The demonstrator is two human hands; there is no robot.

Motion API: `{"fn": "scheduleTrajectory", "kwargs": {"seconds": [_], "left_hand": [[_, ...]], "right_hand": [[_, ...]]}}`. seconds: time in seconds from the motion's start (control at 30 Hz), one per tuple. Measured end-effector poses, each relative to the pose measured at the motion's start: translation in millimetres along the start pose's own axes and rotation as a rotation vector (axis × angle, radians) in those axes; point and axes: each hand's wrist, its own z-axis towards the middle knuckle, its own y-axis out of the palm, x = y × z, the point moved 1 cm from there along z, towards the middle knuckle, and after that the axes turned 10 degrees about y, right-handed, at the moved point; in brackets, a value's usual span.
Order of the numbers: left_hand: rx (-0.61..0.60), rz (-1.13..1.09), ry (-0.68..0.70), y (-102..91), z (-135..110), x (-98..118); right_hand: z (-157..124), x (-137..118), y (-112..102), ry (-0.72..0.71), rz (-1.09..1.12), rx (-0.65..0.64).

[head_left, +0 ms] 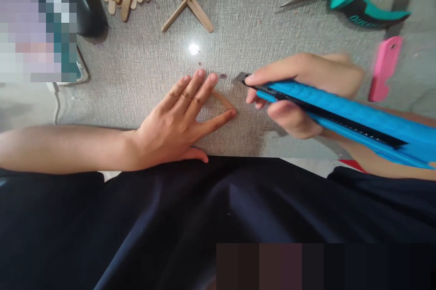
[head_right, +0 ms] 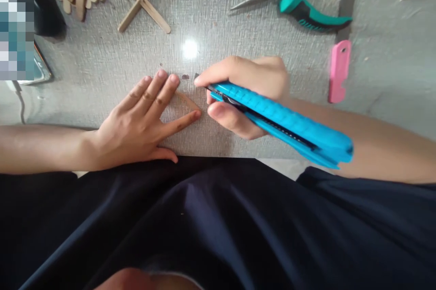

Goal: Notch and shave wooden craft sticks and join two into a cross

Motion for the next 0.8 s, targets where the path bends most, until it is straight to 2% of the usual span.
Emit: {"fn": "scheduleTrajectory", "kwargs": {"seconds": [0.13, 0.33, 0.53, 0.67, 0.8], "left_hand": [[0.036, -0.085, -0.047, 3.7, 8, -6], [0.037, -0.13, -0.063, 4.0, 11, -4], [0.021, -0.124, -0.038, 4.9, 9, -6], [0.047, -0.122, -0.003, 5.6, 8, -8], [0.042, -0.142, -0.011, 5.1, 8, -8]], "right_hand": [[-2, -10, 8, -0.159, -0.056, 0.027], [2, -18, 12, 0.031, 0.032, 0.022], [3, -13, 16, -0.08, -0.025, 0.011], [1, -10, 15, -0.031, -0.079, -0.026], [0, -9, 15, -0.045, -0.07, -0.02]]}}
